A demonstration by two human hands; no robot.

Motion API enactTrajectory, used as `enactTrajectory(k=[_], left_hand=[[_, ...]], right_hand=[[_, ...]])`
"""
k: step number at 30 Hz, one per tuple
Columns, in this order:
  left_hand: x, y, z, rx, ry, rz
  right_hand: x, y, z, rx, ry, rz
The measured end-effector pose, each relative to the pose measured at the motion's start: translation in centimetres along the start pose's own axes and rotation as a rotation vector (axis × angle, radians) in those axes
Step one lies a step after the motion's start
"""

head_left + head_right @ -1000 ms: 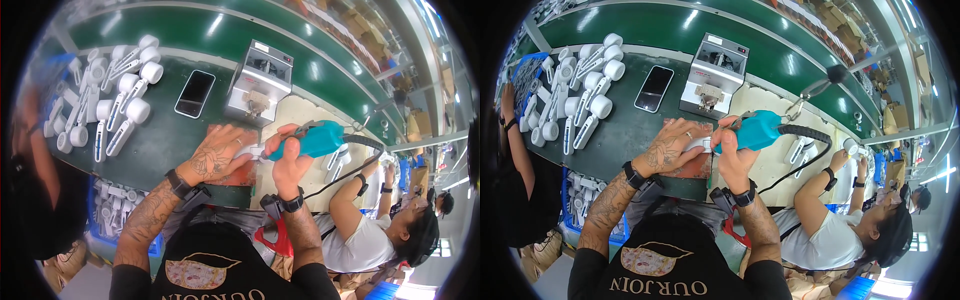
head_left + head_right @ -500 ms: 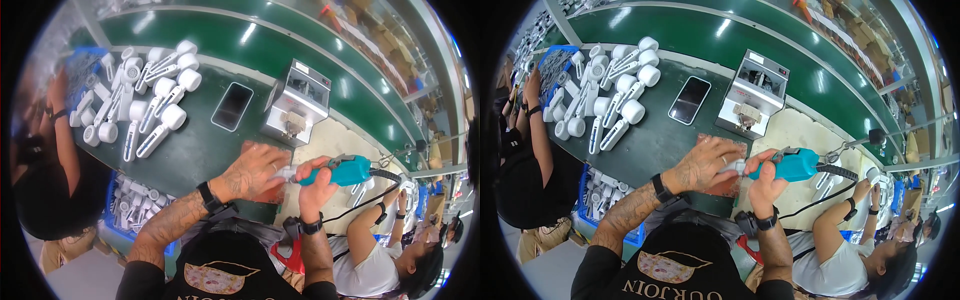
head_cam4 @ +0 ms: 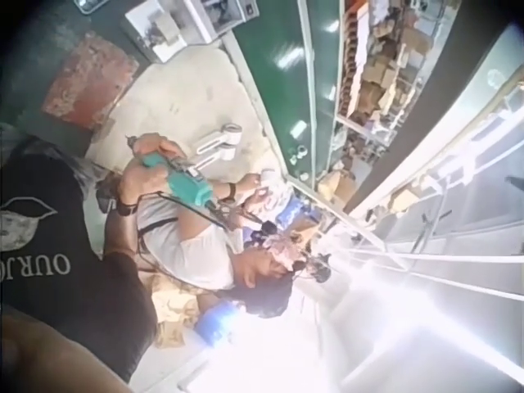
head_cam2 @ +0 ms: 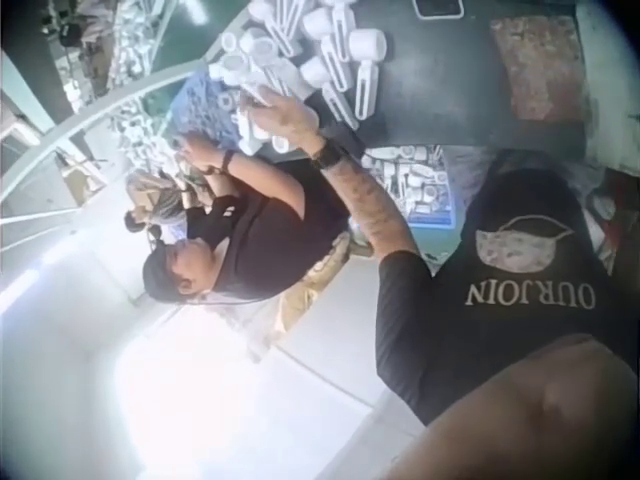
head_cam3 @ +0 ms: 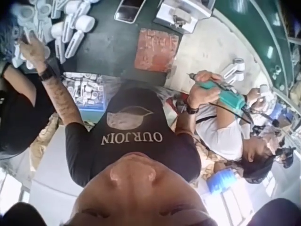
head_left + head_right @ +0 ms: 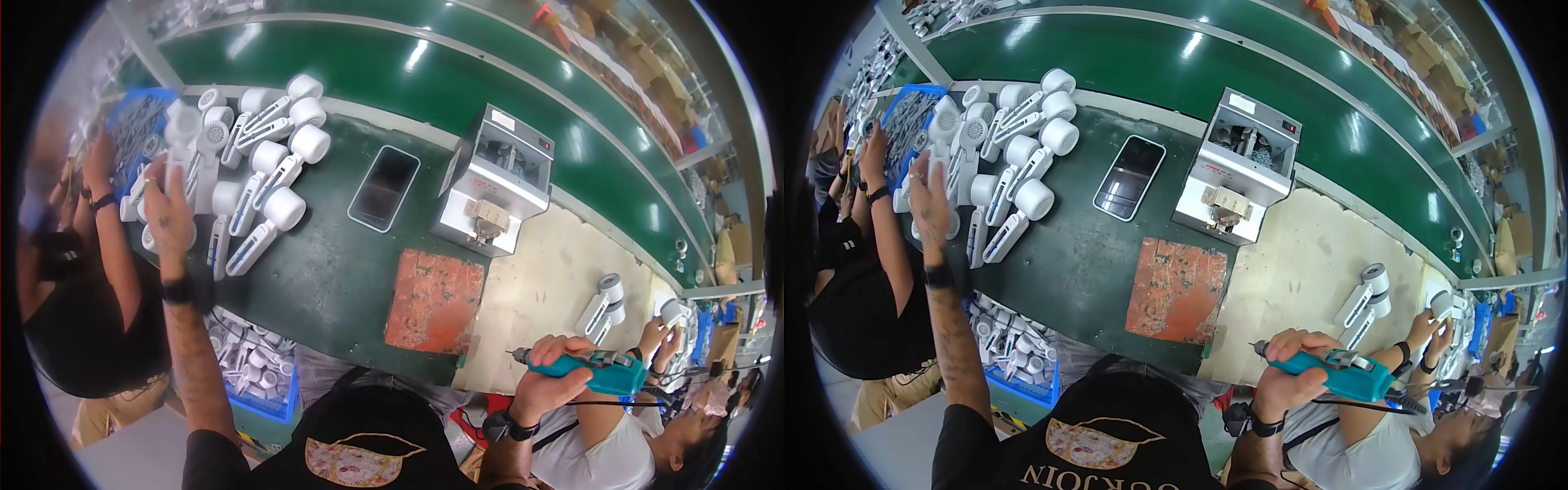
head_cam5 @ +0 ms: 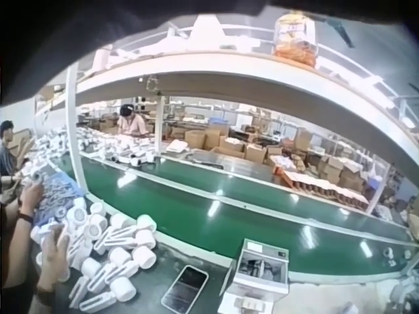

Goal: The person picks up a neck fan component, places it on a red block, and uses a handheld power screwdriver to drive a screw into the joint. After completing the assembly, the person sets the neck fan aside and reaches for another component to repeat the process.

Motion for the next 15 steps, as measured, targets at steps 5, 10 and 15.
enactTrajectory(k=[5,10,15], left_hand=[[0.0,8.2,-1.1,-0.376,0.215,0.272],[-8.3,30.5,-14.4,-0.472,-0.635,-0.550],[-18.1,45.9,-29.9,-0.671,-1.026,-1.013]], right_hand=[[0.3,0.6,-1.4,-0.015,0.012,-0.111],[1.0,-0.3,-3.2,-0.052,-0.096,-0.010],[2.7,-1.8,-5.1,-0.085,-0.139,0.006]])
Point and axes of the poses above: each hand's wrist, its own z-axis towards the middle knuckle, its own x-axis out of the back of the hand, y = z × x, the point moved 6 cm from there along z, towards the middle knuckle
